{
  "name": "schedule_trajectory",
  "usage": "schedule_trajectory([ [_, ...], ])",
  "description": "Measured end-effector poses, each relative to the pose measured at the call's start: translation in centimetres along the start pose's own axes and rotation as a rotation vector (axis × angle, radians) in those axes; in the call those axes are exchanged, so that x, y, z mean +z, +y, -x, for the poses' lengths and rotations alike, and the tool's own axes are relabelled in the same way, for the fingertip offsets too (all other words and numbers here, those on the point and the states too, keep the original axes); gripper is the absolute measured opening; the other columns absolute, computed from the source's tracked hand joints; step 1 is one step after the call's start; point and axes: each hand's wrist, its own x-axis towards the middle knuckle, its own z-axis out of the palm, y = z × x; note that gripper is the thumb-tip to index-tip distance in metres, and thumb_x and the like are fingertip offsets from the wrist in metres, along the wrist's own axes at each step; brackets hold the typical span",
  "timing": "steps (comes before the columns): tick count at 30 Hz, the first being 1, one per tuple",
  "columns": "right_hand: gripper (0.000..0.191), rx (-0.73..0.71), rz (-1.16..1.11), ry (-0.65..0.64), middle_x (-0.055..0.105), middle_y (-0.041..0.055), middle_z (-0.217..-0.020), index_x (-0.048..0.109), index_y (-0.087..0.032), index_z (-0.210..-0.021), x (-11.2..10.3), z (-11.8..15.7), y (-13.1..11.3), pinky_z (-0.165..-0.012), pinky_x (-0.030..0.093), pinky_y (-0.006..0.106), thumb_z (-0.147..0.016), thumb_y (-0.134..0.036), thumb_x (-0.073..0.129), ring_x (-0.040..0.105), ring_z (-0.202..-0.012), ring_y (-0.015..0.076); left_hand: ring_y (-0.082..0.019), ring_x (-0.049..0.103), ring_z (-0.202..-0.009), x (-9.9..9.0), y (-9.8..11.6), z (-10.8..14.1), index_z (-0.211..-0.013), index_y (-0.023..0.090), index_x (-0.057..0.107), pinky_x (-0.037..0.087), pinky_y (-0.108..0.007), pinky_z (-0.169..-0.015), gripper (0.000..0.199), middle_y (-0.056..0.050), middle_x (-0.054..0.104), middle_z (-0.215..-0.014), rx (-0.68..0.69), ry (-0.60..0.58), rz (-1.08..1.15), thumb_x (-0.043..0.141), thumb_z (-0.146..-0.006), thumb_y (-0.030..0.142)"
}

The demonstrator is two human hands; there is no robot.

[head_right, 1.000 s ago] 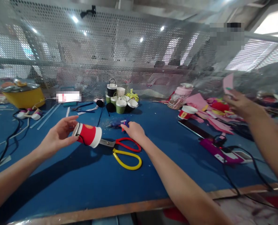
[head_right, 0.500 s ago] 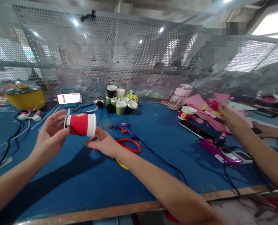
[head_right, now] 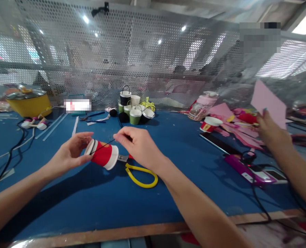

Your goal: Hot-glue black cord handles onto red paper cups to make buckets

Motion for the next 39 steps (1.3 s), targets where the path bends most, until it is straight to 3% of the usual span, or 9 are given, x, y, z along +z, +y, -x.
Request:
schedule_trajectory([
  [5,0.019,-0.064,0.037,0.04,0.057,0.0007,-0.065,0.055,-0.016,-0.068,1.0,-0.6,1.4,-0.058,0.039,0.023,-0.084,-0.026,0.05,0.051,-0.061,0.0114,-0.016,0.052,-0.089,0.9,0.3,0.6,-0.113,0.02,0.045,0.038,-0.032,-0.083,0.053,-0.003,0.054,-0.094,-0.145,-0.197,0.086,0.069,-0.066,0.018],
  [12,0.021,-0.072,0.009,0.114,0.054,0.0003,-0.063,0.054,-0.016,-0.068,2.0,-0.2,1.4,-0.057,0.039,0.023,-0.085,-0.027,0.047,0.048,-0.058,0.0108,-0.019,0.052,-0.091,1.3,0.0,1.0,-0.113,0.02,0.046,0.039,-0.032,-0.08,0.053,-0.004,0.055,-0.096,-0.258,-0.238,0.144,0.07,-0.066,0.021],
  [24,0.023,-0.022,0.043,0.123,0.051,-0.0016,-0.06,0.051,-0.017,-0.066,3.0,-0.1,2.4,-0.054,0.035,0.023,-0.085,-0.028,0.047,0.046,-0.056,0.0102,-0.017,0.05,-0.091,1.5,-0.3,1.1,-0.114,0.021,0.045,0.038,-0.033,-0.083,0.053,-0.003,0.053,-0.097,-0.251,-0.266,0.156,0.07,-0.067,0.022],
  [39,0.022,0.036,0.072,-0.026,0.056,-0.0001,-0.063,0.054,-0.016,-0.066,4.0,0.0,2.8,-0.057,0.037,0.023,-0.085,-0.026,0.049,0.049,-0.059,0.0108,-0.019,0.05,-0.096,1.5,-0.3,1.2,-0.115,0.024,0.047,0.037,-0.035,-0.087,0.055,-0.004,0.053,-0.101,-0.183,-0.293,0.215,0.072,-0.066,0.021],
])
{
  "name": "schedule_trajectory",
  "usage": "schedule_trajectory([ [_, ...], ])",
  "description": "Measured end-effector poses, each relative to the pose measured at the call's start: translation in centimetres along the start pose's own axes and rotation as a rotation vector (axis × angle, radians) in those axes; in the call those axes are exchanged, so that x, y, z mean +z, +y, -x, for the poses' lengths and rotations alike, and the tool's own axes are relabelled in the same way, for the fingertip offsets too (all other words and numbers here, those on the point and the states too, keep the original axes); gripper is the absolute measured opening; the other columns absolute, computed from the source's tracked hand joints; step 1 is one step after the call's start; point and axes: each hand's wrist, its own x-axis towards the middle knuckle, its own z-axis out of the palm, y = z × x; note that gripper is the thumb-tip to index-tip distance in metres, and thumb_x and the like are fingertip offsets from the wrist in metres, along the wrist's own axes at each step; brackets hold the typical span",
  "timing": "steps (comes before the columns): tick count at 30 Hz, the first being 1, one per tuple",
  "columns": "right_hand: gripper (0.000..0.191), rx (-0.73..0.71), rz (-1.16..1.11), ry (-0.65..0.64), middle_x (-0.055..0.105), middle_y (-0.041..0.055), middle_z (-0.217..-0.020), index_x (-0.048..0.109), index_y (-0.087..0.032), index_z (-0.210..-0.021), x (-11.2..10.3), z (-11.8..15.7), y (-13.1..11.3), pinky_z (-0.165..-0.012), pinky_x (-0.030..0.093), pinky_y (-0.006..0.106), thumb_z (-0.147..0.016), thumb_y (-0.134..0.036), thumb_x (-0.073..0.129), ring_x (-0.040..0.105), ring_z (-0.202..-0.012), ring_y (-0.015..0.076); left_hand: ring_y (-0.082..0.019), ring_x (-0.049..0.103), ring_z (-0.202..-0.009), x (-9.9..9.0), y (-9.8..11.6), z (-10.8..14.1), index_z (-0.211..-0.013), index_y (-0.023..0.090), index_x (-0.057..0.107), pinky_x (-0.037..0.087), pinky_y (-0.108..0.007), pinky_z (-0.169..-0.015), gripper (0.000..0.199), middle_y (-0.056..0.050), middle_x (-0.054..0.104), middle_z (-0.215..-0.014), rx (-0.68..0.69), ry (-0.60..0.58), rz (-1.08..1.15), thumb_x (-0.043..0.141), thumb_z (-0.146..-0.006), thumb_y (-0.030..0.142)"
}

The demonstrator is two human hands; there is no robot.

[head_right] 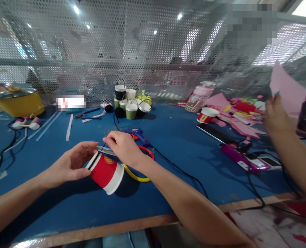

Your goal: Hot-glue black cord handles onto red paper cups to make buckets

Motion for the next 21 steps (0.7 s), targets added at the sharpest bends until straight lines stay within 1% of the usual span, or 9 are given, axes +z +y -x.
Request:
schedule_trajectory([
  [8,0.022,0.027,-0.014,-0.079,0.059,0.0018,-0.065,0.056,-0.014,-0.068,-0.03,0.16,-0.53,-0.058,0.037,0.023,-0.085,-0.025,0.049,0.052,-0.062,0.0116,-0.02,0.049,-0.1,-0.03,-0.21,0.14,-0.116,0.023,0.047,0.036,-0.036,-0.091,0.055,-0.006,0.053,-0.104,0.019,-0.039,0.005,0.071,-0.067,0.02],
  [13,0.022,0.033,-0.023,-0.143,0.061,0.002,-0.066,0.058,-0.014,-0.068,0.12,0.2,-0.62,-0.057,0.037,0.022,-0.086,-0.023,0.048,0.053,-0.061,0.0113,-0.02,0.05,-0.099,-0.04,-0.15,0.1,-0.116,0.023,0.048,0.036,-0.036,-0.091,0.053,-0.006,0.054,-0.105,0.046,-0.055,0.004,0.07,-0.068,0.02],
  [21,0.017,0.031,-0.025,-0.228,0.063,0.0031,-0.068,0.06,-0.014,-0.071,0.34,0.15,-0.74,-0.057,0.038,0.022,-0.084,-0.018,0.049,0.054,-0.062,0.0115,-0.021,0.05,-0.101,0.06,0.03,0.02,-0.115,0.023,0.049,0.036,-0.038,-0.093,0.051,-0.007,0.054,-0.108,0.047,-0.064,-0.01,0.069,-0.068,0.019],
])
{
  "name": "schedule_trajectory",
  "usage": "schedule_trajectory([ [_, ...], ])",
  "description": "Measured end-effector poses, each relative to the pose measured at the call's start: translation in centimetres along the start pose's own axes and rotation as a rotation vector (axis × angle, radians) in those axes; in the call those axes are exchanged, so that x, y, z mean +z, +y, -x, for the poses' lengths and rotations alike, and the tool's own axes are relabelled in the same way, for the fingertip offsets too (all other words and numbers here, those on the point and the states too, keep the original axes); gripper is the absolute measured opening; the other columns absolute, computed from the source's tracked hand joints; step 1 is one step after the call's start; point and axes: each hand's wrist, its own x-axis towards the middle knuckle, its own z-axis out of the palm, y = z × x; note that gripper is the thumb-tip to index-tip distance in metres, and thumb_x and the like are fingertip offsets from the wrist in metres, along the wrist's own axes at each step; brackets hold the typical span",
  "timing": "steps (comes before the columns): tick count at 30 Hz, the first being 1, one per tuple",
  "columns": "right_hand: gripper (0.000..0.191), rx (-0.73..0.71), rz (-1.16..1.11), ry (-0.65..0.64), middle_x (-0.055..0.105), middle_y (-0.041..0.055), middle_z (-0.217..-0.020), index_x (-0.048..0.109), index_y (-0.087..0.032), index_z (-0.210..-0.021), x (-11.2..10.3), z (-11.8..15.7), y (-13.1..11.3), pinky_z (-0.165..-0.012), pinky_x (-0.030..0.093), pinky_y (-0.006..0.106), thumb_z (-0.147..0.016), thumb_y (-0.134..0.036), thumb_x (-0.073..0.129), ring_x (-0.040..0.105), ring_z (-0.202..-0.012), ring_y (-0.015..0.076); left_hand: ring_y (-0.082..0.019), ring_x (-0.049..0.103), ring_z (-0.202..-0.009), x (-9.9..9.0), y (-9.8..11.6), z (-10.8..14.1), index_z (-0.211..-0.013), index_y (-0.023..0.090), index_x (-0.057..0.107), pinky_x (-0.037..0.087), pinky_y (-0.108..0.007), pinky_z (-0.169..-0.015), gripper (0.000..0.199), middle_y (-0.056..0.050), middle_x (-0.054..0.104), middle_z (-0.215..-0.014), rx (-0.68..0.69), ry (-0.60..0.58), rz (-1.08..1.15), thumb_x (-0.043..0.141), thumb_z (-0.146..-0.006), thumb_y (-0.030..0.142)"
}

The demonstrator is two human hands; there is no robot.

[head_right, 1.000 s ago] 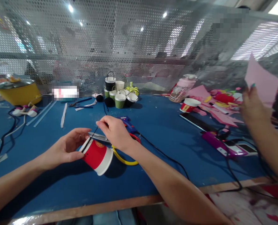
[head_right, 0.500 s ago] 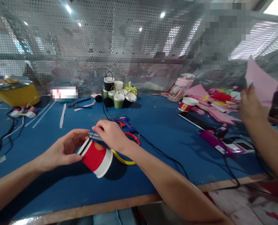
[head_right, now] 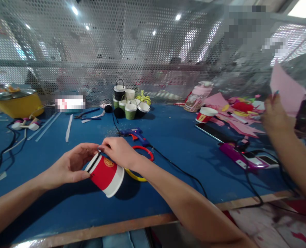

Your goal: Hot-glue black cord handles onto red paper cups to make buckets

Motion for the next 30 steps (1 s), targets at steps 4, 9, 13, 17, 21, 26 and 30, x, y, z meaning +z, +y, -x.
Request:
schedule_trajectory([
  [4,0.018,0.002,-0.017,-0.021,0.063,0.0025,-0.067,0.06,-0.014,-0.07,0.0,0.0,0.0,-0.056,0.037,0.021,-0.083,-0.019,0.05,0.054,-0.062,0.0115,-0.021,0.049,-0.103,0.0,0.0,0.0,-0.115,0.023,0.049,0.035,-0.038,-0.094,0.051,-0.008,0.052,-0.113,-0.005,-0.009,0.001,0.069,-0.069,0.018],
  [9,0.019,0.015,-0.029,-0.032,0.061,0.0016,-0.065,0.06,-0.014,-0.069,0.0,-0.2,0.2,-0.053,0.036,0.02,-0.083,-0.02,0.049,0.053,-0.061,0.0112,-0.02,0.05,-0.103,0.0,0.0,0.0,-0.114,0.023,0.049,0.035,-0.038,-0.095,0.05,-0.007,0.053,-0.113,-0.01,-0.015,0.01,0.069,-0.069,0.017],
  [13,0.02,0.023,-0.047,-0.053,0.061,0.0019,-0.065,0.061,-0.014,-0.07,0.2,-0.3,0.4,-0.053,0.036,0.02,-0.083,-0.023,0.049,0.053,-0.062,0.0114,-0.02,0.05,-0.102,0.0,0.0,0.0,-0.112,0.023,0.051,0.037,-0.036,-0.092,0.049,-0.006,0.055,-0.11,-0.019,-0.002,0.044,0.07,-0.068,0.018],
  [17,0.02,0.033,-0.061,-0.093,0.063,0.0025,-0.065,0.062,-0.013,-0.07,0.5,-0.6,0.8,-0.054,0.039,0.021,-0.083,-0.024,0.05,0.056,-0.063,0.0124,-0.018,0.052,-0.097,-0.3,0.0,0.0,-0.111,0.024,0.052,0.04,-0.032,-0.085,0.048,-0.005,0.056,-0.103,-0.064,0.018,0.095,0.071,-0.067,0.017],
  [21,0.015,0.109,-0.105,0.045,0.067,0.0048,-0.081,0.062,-0.015,-0.089,0.3,-0.8,1.5,-0.06,0.045,0.024,-0.08,-0.023,0.053,0.06,-0.064,0.0124,-0.017,0.053,-0.093,-1.1,-0.1,-0.2,-0.111,0.024,0.051,0.042,-0.029,-0.08,0.051,-0.004,0.055,-0.099,-0.091,0.099,0.128,0.072,-0.065,0.017],
  [26,0.028,0.037,-0.104,0.357,0.064,0.0076,-0.087,0.057,-0.016,-0.1,-1.3,0.1,0.8,-0.063,0.047,0.029,-0.083,-0.036,0.05,0.06,-0.069,0.0149,-0.017,0.052,-0.089,-1.9,0.2,-0.6,-0.108,0.022,0.051,0.043,-0.029,-0.076,0.052,-0.003,0.055,-0.094,-0.04,0.275,0.073,0.074,-0.062,0.016],
  [30,0.054,-0.077,0.054,0.084,0.06,0.013,-0.103,0.055,-0.013,-0.105,-1.2,1.1,-0.8,-0.078,0.045,0.038,-0.066,-0.049,0.067,0.057,-0.091,0.0238,-0.018,0.051,-0.092,-1.6,0.5,-0.7,-0.109,0.021,0.05,0.042,-0.031,-0.08,0.051,-0.003,0.053,-0.096,0.017,0.344,0.003,0.073,-0.063,0.018],
])
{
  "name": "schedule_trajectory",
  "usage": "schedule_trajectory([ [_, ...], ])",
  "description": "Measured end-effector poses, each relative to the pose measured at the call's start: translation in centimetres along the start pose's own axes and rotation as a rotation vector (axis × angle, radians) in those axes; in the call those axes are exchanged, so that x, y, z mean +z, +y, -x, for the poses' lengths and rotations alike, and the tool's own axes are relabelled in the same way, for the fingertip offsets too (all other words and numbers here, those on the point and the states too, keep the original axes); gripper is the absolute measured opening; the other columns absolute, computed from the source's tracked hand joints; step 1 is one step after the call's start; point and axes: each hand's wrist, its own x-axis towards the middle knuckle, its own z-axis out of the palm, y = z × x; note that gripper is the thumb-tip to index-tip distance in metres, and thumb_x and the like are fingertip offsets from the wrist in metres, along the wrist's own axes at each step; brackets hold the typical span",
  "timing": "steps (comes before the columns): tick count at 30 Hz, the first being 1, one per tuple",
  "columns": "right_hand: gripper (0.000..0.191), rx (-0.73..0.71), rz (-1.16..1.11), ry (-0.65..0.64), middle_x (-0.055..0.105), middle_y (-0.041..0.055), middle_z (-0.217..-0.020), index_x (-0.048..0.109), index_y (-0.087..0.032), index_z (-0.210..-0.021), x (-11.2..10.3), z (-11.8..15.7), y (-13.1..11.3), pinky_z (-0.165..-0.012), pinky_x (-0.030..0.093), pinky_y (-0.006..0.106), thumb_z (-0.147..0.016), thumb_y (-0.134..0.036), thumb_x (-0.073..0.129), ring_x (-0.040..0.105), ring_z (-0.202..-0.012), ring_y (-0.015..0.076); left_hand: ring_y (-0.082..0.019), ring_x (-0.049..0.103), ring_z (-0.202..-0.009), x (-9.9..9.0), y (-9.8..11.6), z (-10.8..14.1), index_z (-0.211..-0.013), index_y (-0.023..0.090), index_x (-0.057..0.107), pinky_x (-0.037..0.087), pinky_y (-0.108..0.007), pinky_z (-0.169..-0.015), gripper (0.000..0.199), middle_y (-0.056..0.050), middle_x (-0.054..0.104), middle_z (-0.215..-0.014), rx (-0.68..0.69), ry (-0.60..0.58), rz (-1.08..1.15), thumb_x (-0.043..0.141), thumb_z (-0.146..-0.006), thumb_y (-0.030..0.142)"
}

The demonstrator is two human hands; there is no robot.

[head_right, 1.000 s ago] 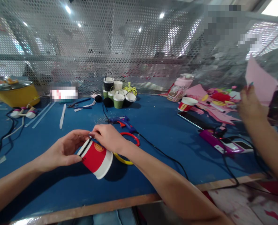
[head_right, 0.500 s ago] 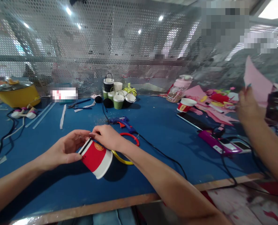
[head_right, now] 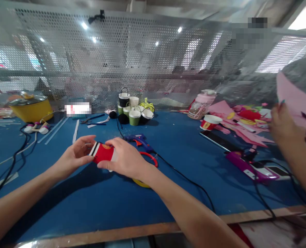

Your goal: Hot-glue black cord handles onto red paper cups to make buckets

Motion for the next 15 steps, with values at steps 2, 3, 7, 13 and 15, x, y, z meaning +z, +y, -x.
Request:
schedule_trajectory([
  [2,0.066,0.028,0.068,-0.093,0.058,0.0143,-0.107,0.053,-0.012,-0.111,0.5,0.2,-0.4,-0.08,0.044,0.042,-0.06,-0.049,0.071,0.055,-0.094,0.0265,-0.018,0.05,-0.094,0.1,0.0,0.1,-0.109,0.021,0.05,0.042,-0.033,-0.082,0.05,-0.003,0.052,-0.098,0.016,-0.001,-0.027,0.072,-0.064,0.019],
  [3,0.067,0.043,0.08,-0.116,0.057,0.0142,-0.109,0.051,-0.013,-0.114,0.8,0.2,-0.5,-0.08,0.044,0.042,-0.06,-0.047,0.072,0.055,-0.095,0.0267,-0.018,0.05,-0.094,0.1,-0.1,0.1,-0.109,0.022,0.05,0.041,-0.033,-0.084,0.05,-0.003,0.052,-0.098,0.022,-0.01,-0.037,0.072,-0.065,0.02],
  [7,0.061,0.087,0.039,-0.051,0.057,0.0119,-0.111,0.049,-0.014,-0.117,1.4,0.2,-0.1,-0.08,0.043,0.039,-0.064,-0.037,0.07,0.055,-0.097,0.025,-0.019,0.049,-0.103,-0.4,-0.7,-0.1,-0.111,0.023,0.049,0.036,-0.036,-0.094,0.058,-0.004,0.053,-0.106,0.091,-0.051,-0.106,0.076,-0.06,0.017],
  [13,0.056,0.161,-0.163,0.05,0.058,0.0109,-0.11,0.05,-0.015,-0.113,1.4,0.3,-0.2,-0.081,0.043,0.038,-0.065,-0.037,0.069,0.055,-0.097,0.0235,-0.023,0.047,-0.112,-0.7,-1.2,-0.3,-0.113,0.022,0.05,0.033,-0.039,-0.099,0.06,-0.007,0.052,-0.119,0.122,-0.083,-0.153,0.077,-0.059,0.019],
  [15,0.052,0.2,-0.29,-0.032,0.06,0.0092,-0.105,0.051,-0.015,-0.11,1.4,0.3,-0.3,-0.077,0.045,0.035,-0.067,-0.039,0.067,0.057,-0.09,0.0212,-0.024,0.049,-0.109,-0.6,-1.1,-0.3,-0.112,0.021,0.052,0.036,-0.039,-0.096,0.056,-0.008,0.055,-0.116,0.086,-0.073,-0.112,0.076,-0.061,0.024],
])
